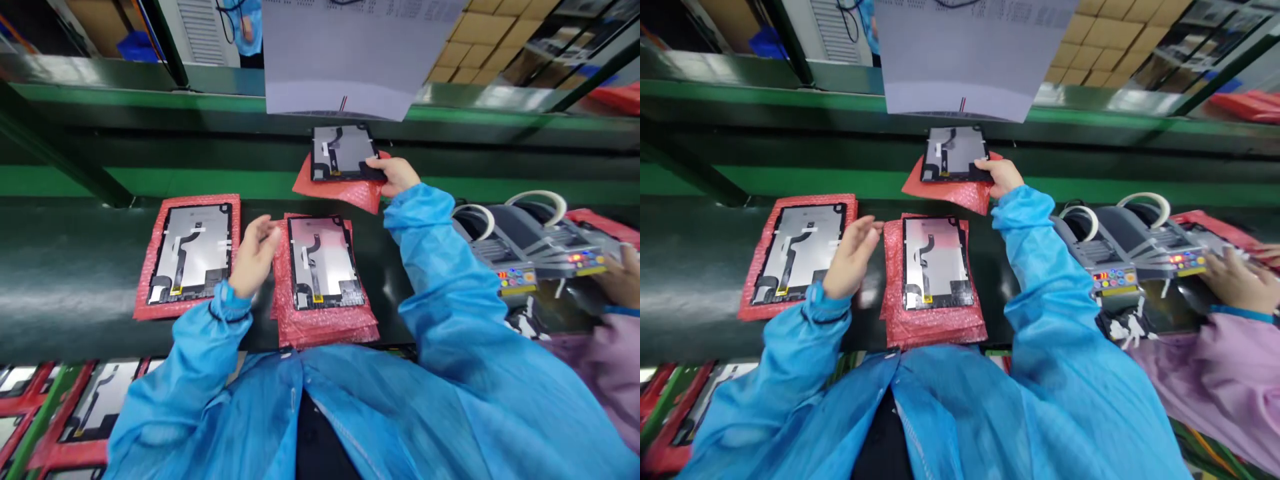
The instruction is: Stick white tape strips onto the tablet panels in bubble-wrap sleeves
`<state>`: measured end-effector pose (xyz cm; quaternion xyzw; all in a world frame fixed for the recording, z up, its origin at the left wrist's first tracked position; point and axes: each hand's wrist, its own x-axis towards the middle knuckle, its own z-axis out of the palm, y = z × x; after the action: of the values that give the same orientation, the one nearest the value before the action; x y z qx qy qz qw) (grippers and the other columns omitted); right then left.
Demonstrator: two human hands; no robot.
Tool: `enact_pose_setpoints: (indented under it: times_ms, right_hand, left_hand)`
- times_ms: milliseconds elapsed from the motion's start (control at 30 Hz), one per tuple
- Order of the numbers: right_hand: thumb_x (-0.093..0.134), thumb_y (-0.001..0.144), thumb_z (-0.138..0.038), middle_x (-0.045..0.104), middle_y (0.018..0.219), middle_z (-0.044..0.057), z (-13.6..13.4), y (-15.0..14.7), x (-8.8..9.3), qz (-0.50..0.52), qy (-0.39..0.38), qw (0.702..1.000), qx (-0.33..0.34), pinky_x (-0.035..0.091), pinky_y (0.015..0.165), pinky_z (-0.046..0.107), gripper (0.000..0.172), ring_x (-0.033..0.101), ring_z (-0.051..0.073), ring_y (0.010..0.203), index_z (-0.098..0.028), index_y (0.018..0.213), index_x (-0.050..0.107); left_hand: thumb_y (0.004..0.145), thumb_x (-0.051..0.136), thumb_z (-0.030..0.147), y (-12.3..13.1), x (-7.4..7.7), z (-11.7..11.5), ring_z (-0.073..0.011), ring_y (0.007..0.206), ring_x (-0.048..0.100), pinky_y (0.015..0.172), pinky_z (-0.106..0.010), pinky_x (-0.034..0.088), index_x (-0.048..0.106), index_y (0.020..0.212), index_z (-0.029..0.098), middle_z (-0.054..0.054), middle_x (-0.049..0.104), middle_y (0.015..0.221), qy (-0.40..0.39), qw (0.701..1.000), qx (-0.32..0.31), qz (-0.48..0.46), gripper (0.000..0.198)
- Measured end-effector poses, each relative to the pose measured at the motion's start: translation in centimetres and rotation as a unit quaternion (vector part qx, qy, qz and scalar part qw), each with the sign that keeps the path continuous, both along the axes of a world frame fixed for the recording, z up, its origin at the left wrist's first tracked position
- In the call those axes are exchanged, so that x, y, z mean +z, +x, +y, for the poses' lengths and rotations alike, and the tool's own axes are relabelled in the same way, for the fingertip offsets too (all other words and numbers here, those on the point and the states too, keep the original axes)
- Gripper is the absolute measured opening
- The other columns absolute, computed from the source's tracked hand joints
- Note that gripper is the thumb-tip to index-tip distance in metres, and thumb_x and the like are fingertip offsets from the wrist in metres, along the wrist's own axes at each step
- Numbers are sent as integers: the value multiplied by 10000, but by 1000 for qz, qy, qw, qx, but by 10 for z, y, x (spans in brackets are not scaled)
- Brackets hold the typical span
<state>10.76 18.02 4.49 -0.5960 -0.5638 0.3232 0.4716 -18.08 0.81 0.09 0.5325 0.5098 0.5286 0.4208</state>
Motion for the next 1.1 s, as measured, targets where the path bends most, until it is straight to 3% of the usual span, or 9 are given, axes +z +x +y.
enact_pose_setpoints:
  times_ms: [133,300,433,533,633,767,867,1000,1100]
  right_hand:
    - [811,671,-321,749,839,63,-105,-3,-2,192,-102,972,87,618,837,489,258,730,268,831,-210,873,696]
    - [931,417,-452,704,817,37,-190,-6,-28,210,-177,954,121,580,757,369,647,678,195,749,-188,930,636]
    - [865,540,-629,630,803,-42,-199,2,-52,101,-86,991,17,495,653,281,732,584,123,666,-254,1082,546]
    - [780,608,-717,584,703,-32,-197,1,-63,-5,-81,996,36,429,623,268,600,520,118,648,-211,885,613]
    - [728,604,-765,541,604,-18,-197,-7,-68,22,-144,987,66,371,572,270,587,465,119,605,-201,673,582]
    - [770,603,-696,502,546,-27,-198,-17,-72,96,-191,976,25,349,540,261,547,441,111,547,-218,588,503]
    - [778,652,-568,470,509,-38,-197,-19,-75,100,-207,973,4,337,526,252,469,420,99,515,-218,549,483]
    - [778,636,-485,534,536,-21,-196,-18,-78,107,-219,970,8,390,552,262,379,479,118,542,-211,558,528]
    - [807,620,-442,624,622,14,-196,-14,-75,29,-207,977,35,460,616,306,302,557,164,616,-195,640,634]
  left_hand:
    - [936,426,770,26,-2,24,-295,1233,666,1045,-454,554,611,1197,177,-147,720,1140,-126,973,-69,-178,675]
    - [829,721,488,46,-27,5,-333,1212,684,1067,-488,553,669,1031,156,-120,772,1035,-127,952,-59,-272,392]
    - [776,745,351,54,-46,-18,-301,1259,666,1123,-472,513,660,1033,184,-96,770,1136,-101,960,-6,-261,318]
    - [773,749,348,57,-50,-26,-287,1211,690,1095,-453,530,652,1021,196,-82,777,1113,-98,962,-6,-255,307]
    - [794,741,426,56,-51,-26,-264,1091,723,1029,-405,556,650,986,194,-72,777,1033,-96,966,3,-239,315]
    - [923,587,442,43,-56,-25,-203,804,680,818,-325,551,577,747,207,-25,667,730,-116,989,87,-16,294]
    - [916,565,315,32,-58,-26,-190,729,610,781,-308,497,487,610,224,6,549,612,-126,974,118,143,329]
    - [865,612,271,27,-57,-26,-227,778,629,834,-334,479,491,583,233,-4,562,608,-127,968,111,186,309]
    - [851,616,231,28,-58,-24,-251,846,675,863,-344,485,599,770,225,-18,645,681,-127,965,114,197,83]
